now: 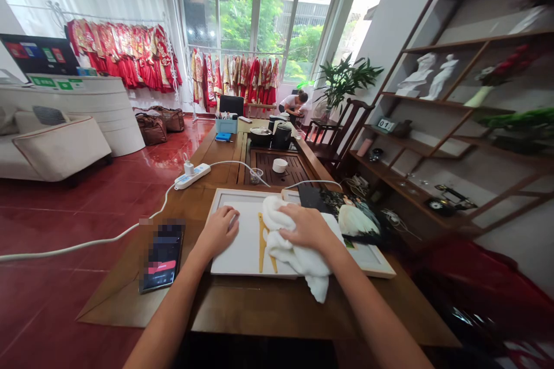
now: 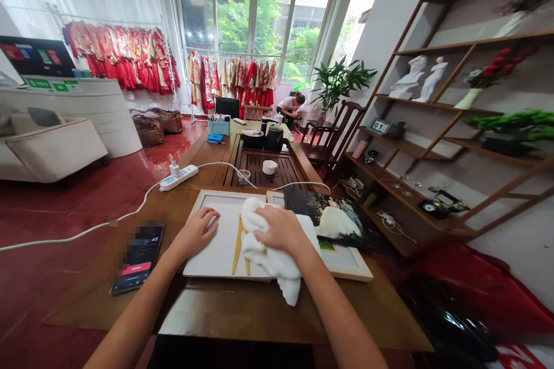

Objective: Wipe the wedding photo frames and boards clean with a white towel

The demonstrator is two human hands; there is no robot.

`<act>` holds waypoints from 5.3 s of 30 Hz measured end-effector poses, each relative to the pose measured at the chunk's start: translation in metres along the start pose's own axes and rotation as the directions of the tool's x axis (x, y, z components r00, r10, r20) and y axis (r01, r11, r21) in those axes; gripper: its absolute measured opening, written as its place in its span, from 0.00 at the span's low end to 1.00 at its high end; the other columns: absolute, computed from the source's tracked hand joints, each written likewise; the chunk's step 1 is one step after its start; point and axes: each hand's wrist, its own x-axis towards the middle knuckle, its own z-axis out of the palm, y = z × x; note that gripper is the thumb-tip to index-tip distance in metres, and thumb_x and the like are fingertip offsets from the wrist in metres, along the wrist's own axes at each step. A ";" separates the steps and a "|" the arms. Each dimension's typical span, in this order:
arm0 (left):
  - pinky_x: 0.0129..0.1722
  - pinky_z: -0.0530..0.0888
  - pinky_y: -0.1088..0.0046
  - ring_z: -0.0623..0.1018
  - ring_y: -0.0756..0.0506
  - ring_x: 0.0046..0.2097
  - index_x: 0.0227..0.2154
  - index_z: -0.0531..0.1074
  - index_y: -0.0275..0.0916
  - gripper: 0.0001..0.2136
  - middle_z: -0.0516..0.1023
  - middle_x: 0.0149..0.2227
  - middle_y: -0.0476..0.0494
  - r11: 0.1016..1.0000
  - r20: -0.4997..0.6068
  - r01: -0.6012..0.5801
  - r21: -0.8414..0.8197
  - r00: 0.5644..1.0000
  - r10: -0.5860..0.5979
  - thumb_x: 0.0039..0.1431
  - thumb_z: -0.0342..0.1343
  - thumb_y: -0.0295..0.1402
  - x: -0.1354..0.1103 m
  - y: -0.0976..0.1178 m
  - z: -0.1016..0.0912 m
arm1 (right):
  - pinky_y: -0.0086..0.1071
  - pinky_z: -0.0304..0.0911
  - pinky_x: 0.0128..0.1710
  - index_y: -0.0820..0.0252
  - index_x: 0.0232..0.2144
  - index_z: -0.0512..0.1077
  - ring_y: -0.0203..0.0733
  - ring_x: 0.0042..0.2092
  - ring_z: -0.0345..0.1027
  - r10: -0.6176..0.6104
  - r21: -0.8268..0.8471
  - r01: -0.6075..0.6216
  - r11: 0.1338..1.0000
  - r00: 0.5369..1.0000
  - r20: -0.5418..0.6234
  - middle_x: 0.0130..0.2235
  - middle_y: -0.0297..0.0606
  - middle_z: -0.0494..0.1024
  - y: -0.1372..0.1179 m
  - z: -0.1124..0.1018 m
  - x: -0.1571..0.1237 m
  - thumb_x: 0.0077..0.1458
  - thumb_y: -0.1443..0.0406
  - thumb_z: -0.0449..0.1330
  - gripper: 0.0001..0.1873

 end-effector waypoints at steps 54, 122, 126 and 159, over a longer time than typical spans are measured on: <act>0.51 0.70 0.61 0.72 0.43 0.49 0.44 0.69 0.42 0.11 0.70 0.46 0.41 1.000 -0.020 0.011 -0.024 1.000 -0.011 0.60 0.47 0.31 0.000 -0.001 0.001 | 0.32 0.56 0.37 0.52 0.50 0.68 0.44 0.41 0.69 0.031 -0.042 -0.032 0.999 0.999 -0.043 0.46 0.38 0.74 0.008 0.003 -0.009 0.52 0.56 0.54 0.23; 0.52 0.69 0.60 0.71 0.42 0.50 0.44 0.68 0.43 0.10 0.70 0.47 0.41 1.000 -0.012 0.018 -0.022 1.000 -0.019 0.61 0.47 0.33 -0.001 -0.002 0.002 | 0.32 0.55 0.36 0.53 0.51 0.67 0.46 0.47 0.68 0.315 -0.071 -0.320 0.945 0.947 -0.070 0.47 0.38 0.74 0.021 0.013 0.001 0.53 0.54 0.52 0.24; 0.51 0.69 0.60 0.72 0.42 0.49 0.44 0.69 0.42 0.10 0.70 0.46 0.41 1.000 -0.012 0.016 -0.025 1.000 -0.016 0.61 0.47 0.33 0.000 -0.001 0.001 | 0.33 0.55 0.36 0.53 0.51 0.66 0.46 0.47 0.68 0.310 -0.062 -0.315 0.947 0.948 -0.076 0.48 0.38 0.74 0.018 0.015 0.000 0.53 0.53 0.52 0.24; 0.52 0.69 0.60 0.71 0.42 0.50 0.44 0.69 0.42 0.10 0.70 0.47 0.40 0.999 -0.003 0.021 -0.034 1.000 -0.021 0.61 0.47 0.32 0.000 0.000 0.001 | 0.33 0.57 0.37 0.54 0.52 0.66 0.46 0.45 0.68 0.279 -0.094 -0.285 0.954 0.957 -0.075 0.45 0.41 0.74 0.000 0.017 -0.012 0.55 0.54 0.52 0.24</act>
